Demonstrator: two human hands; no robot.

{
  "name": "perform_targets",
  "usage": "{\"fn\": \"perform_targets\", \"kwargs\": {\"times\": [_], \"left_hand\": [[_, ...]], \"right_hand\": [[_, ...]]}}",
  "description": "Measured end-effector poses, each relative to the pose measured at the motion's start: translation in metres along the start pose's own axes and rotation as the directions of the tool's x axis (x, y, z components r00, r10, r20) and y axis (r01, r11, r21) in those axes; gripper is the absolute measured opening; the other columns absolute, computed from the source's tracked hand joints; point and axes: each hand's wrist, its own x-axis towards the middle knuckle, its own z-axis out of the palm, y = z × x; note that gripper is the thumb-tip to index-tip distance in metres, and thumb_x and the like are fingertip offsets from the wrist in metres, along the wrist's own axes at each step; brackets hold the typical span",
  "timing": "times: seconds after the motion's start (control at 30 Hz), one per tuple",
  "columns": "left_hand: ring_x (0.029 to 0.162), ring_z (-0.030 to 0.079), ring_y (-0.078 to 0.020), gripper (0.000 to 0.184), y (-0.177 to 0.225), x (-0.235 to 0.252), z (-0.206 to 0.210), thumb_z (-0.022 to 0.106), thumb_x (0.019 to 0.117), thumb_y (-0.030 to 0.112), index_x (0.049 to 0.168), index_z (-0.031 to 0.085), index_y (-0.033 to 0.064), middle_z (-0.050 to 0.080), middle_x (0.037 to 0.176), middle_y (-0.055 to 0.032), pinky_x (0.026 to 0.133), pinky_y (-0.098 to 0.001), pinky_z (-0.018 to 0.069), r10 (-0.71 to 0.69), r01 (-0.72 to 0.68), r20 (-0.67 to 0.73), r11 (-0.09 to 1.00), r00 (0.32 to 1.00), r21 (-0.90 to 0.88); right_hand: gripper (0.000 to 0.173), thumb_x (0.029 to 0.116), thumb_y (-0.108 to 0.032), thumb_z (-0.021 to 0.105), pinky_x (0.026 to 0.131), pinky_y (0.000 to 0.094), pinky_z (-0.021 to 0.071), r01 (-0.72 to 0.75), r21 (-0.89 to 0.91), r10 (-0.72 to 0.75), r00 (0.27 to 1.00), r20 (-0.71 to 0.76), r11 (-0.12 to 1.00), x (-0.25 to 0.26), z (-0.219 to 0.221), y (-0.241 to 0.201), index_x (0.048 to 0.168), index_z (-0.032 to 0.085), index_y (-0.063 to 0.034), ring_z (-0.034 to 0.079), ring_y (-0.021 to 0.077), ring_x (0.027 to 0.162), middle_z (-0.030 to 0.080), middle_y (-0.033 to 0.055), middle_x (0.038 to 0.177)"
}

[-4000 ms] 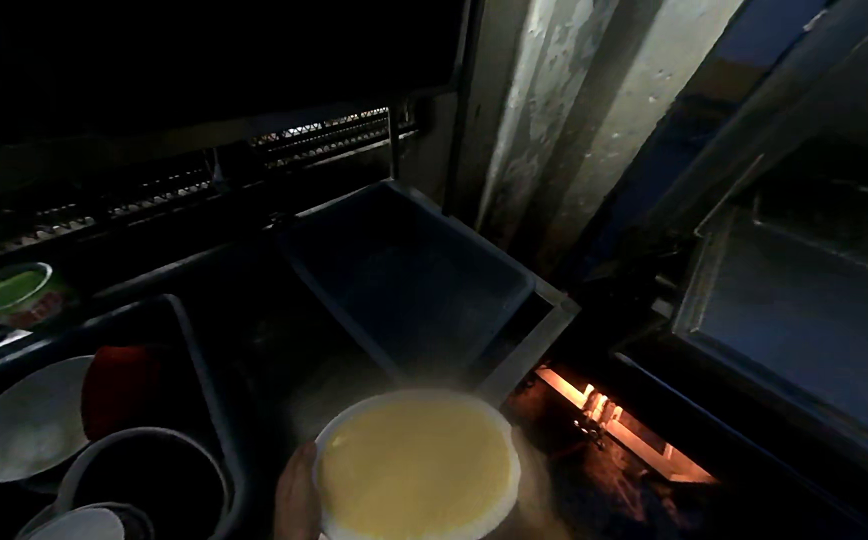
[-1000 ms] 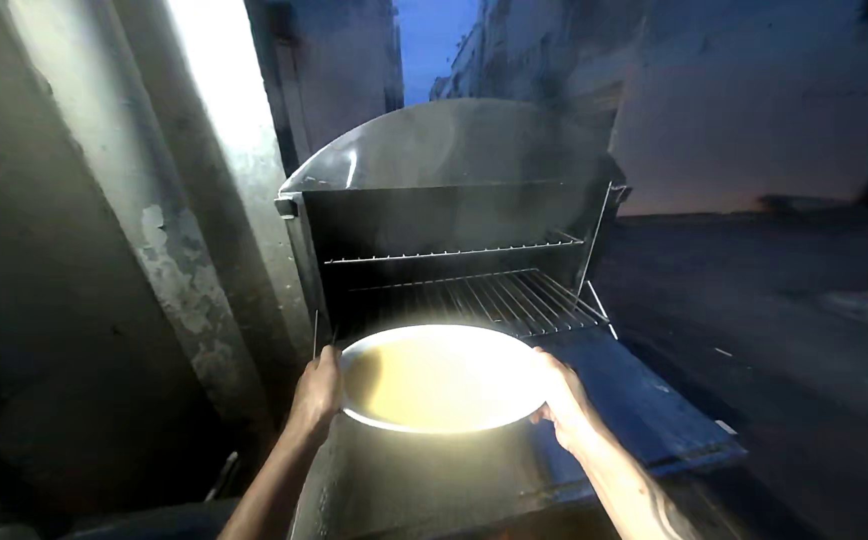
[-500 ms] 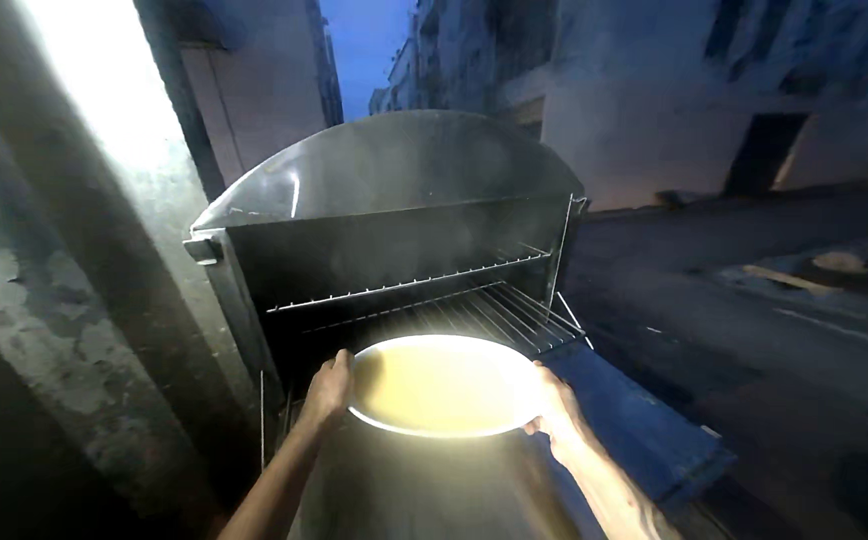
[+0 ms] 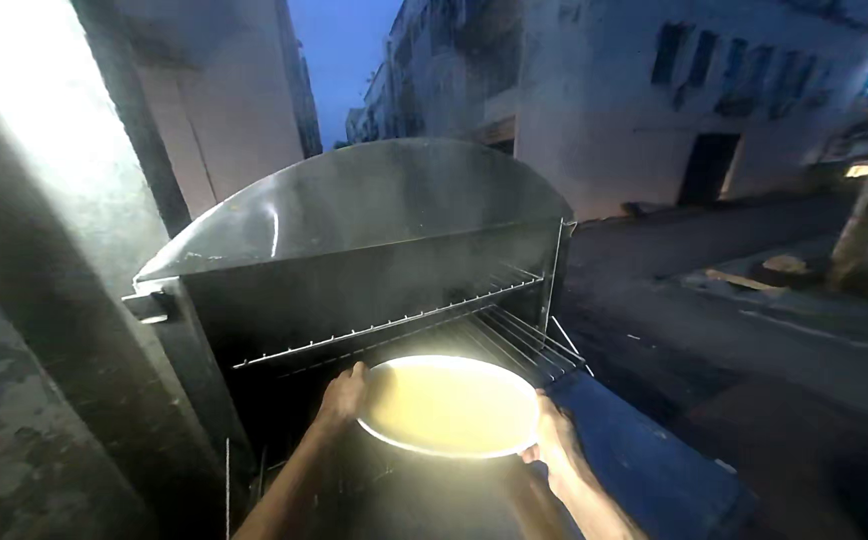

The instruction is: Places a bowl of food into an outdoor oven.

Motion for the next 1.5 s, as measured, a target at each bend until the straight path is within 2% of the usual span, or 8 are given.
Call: {"fn": "perform_targets", "kwargs": {"times": [0.17, 0.4, 0.53, 0.77, 0.9, 1.1, 1.33, 1.5], "left_hand": [[0.136, 0.051, -0.0399, 0.049, 0.005, 0.016, 0.002, 0.025, 0.1146, 0.028, 0.142, 0.052, -0.0029, 0.054, 0.143, -0.0273, 0.113, -0.0547, 0.0379, -0.002, -0.001, 0.043, 0.998, 0.999, 0.061], [0.139, 0.048, -0.0405, 0.055, 0.003, 0.041, 0.006, 0.019, 0.1145, 0.032, 0.146, 0.048, -0.0022, 0.052, 0.146, -0.0276, 0.114, -0.0547, 0.0367, -0.004, -0.014, 0.108, 0.985, 0.994, 0.169], [0.138, 0.05, -0.0392, 0.058, 0.001, 0.05, 0.006, 0.018, 0.114, 0.036, 0.144, 0.052, -0.0011, 0.055, 0.144, -0.0259, 0.114, -0.0548, 0.0379, -0.026, 0.006, 0.105, 0.983, 0.994, 0.183], [0.14, 0.049, -0.0382, 0.062, 0.002, 0.056, 0.002, 0.016, 0.1136, 0.039, 0.142, 0.053, -0.0019, 0.054, 0.145, -0.0261, 0.114, -0.0547, 0.0375, -0.052, 0.03, 0.102, 0.978, 0.993, 0.207], [0.142, 0.046, -0.0387, 0.06, 0.003, 0.059, -0.001, 0.017, 0.1139, 0.037, 0.146, 0.05, -0.0009, 0.052, 0.148, -0.0258, 0.116, -0.0547, 0.0349, -0.036, 0.009, 0.112, 0.971, 0.993, 0.24], [0.139, 0.049, -0.0381, 0.064, 0.002, 0.061, -0.004, 0.018, 0.1131, 0.041, 0.139, 0.056, -0.0032, 0.055, 0.144, -0.0262, 0.114, -0.0555, 0.0374, -0.043, 0.031, 0.072, 0.988, 0.996, 0.153], [0.135, 0.053, -0.0365, 0.059, -0.003, 0.049, -0.009, 0.023, 0.1131, 0.039, 0.135, 0.059, -0.0025, 0.058, 0.14, -0.0255, 0.111, -0.0543, 0.0403, -0.065, 0.065, -0.01, 0.994, 0.998, 0.085], [0.129, 0.058, -0.0373, 0.059, -0.006, 0.033, -0.016, 0.027, 0.1123, 0.042, 0.13, 0.062, -0.0028, 0.061, 0.134, -0.0255, 0.107, -0.0551, 0.0443, -0.11, 0.114, -0.03, 0.981, 0.993, 0.157]], "right_hand": [[0.057, 0.113, -0.044, 0.027, 0.044, 0.03, 0.0501, -0.013, -0.022, 0.012, 1.0, -0.026, 1.0, 0.003, 0.006, 0.004, 0.112, 0.055, 0.005, 0.056, 0.0164, 0.045, 0.057, 0.0116, 0.068], [0.06, 0.1128, -0.045, 0.025, 0.045, 0.0311, 0.0519, -0.007, -0.07, 0.0, 0.996, -0.087, 0.998, 0.005, 0.019, 0.012, 0.105, 0.058, 0.0045, 0.058, 0.0168, 0.045, 0.058, 0.0113, 0.066], [0.062, 0.1127, -0.046, 0.023, 0.046, 0.0315, 0.0518, -0.008, -0.087, 0.0, 0.996, -0.09, 0.996, 0.004, 0.024, 0.015, 0.099, 0.058, 0.0031, 0.058, 0.0171, 0.045, 0.057, 0.0103, 0.062], [0.063, 0.1132, -0.044, 0.022, 0.049, 0.0323, 0.053, -0.004, -0.125, -0.008, 0.995, -0.098, 0.992, 0.003, 0.032, 0.02, 0.099, 0.061, 0.0045, 0.06, 0.0179, 0.048, 0.06, 0.0115, 0.065], [0.063, 0.1132, -0.044, 0.022, 0.048, 0.0322, 0.0535, -0.012, -0.113, 0.0, 0.995, -0.104, 0.993, 0.001, 0.036, 0.02, 0.098, 0.06, 0.0047, 0.06, 0.018, 0.047, 0.06, 0.0115, 0.064], [0.065, 0.1134, -0.043, 0.019, 0.051, 0.0338, 0.0548, 0.02, -0.112, -0.028, 0.997, -0.072, 0.993, -0.001, 0.04, 0.022, 0.102, 0.06, 0.0057, 0.061, 0.019, 0.049, 0.06, 0.0121, 0.065], [0.065, 0.1135, -0.042, 0.017, 0.053, 0.0343, 0.0553, 0.0, -0.13, -0.011, 0.997, -0.082, 0.992, -0.006, 0.044, 0.022, 0.101, 0.061, 0.0052, 0.063, 0.0192, 0.051, 0.062, 0.0122, 0.066], [0.064, 0.1136, -0.042, 0.018, 0.052, 0.0341, 0.055, -0.018, -0.103, 0.01, 0.997, -0.08, 0.995, -0.009, 0.044, 0.019, 0.102, 0.06, 0.005, 0.062, 0.019, 0.05, 0.061, 0.0119, 0.066]]}}
